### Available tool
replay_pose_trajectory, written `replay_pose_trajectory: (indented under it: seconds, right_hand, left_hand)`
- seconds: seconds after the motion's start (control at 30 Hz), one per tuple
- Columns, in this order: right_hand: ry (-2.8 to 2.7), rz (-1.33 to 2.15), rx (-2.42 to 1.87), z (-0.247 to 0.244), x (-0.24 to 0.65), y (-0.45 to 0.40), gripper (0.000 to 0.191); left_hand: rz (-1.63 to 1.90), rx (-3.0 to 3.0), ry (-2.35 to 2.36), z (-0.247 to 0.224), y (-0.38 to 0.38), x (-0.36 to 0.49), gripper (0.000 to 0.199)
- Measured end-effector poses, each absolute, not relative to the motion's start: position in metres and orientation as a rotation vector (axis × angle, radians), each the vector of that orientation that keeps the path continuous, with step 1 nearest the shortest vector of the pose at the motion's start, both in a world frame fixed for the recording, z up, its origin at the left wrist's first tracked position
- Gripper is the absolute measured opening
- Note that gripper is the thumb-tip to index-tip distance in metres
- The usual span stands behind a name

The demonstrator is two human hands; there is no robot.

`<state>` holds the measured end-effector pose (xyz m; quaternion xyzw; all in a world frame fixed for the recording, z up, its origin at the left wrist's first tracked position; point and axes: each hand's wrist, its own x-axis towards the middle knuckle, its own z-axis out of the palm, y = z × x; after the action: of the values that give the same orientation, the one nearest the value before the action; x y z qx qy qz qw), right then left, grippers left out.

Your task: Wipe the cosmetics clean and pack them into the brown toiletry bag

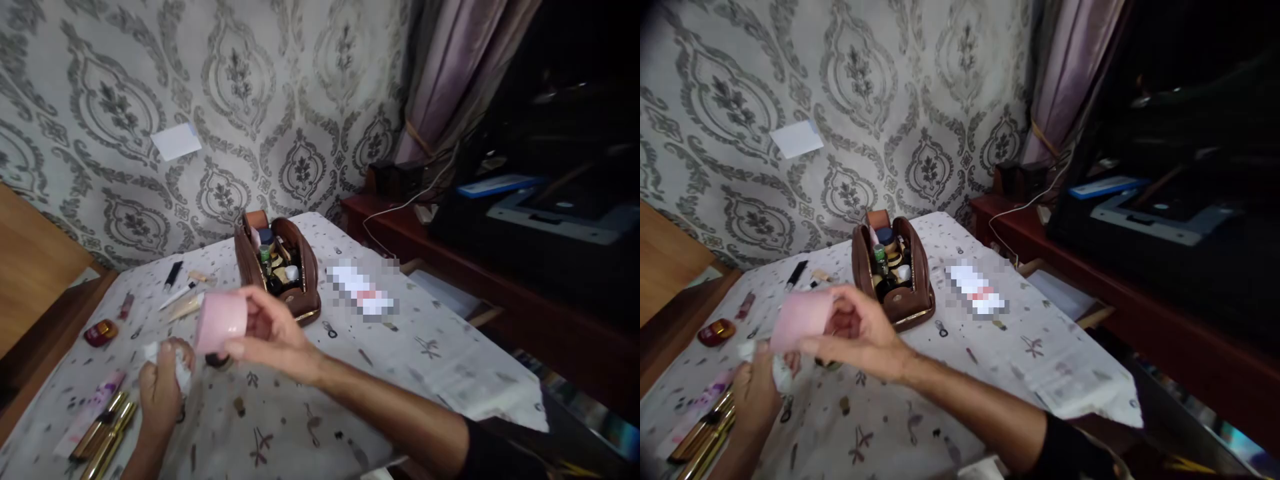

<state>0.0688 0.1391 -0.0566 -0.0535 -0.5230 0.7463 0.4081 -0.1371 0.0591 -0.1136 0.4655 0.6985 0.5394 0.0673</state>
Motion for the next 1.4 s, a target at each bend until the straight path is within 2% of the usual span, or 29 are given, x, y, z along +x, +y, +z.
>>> replay_pose_trajectory:
  seconds: [0.17,0.33,0.47,0.57,0.7,0.97,1.4]
  right_hand:
    - [-1.576,1.214,-0.376,-0.019,0.114,0.21,0.051]
    - [-2.133,0.404,-0.854,0.002,0.129,0.269,0.052]
    - [-2.522,0.07,-1.076,0.016,0.12,0.279,0.034]
    - [-2.694,-0.01,-1.117,0.023,0.112,0.282,0.033]
    - [-2.747,-0.005,-1.134,0.03,0.106,0.289,0.041]
    - [-2.721,-0.001,-1.317,0.037,0.101,0.29,0.036]
    - [-2.885,-0.124,-1.23,0.022,0.082,0.307,0.028]
  left_hand:
    - [1.414,1.39,2.225,-0.133,0.064,-0.161,0.058]
    - [1.24,1.244,2.261,-0.155,0.066,-0.175,0.056]
    - [1.234,1.28,2.218,-0.161,0.069,-0.176,0.054]
    - [1.187,1.332,2.214,-0.162,0.069,-0.177,0.05]
    - [1.186,1.367,2.2,-0.165,0.069,-0.179,0.05]
    - [1.177,1.432,2.095,-0.171,0.072,-0.186,0.054]
    - [1.192,1.474,2.094,-0.17,0.072,-0.181,0.057]
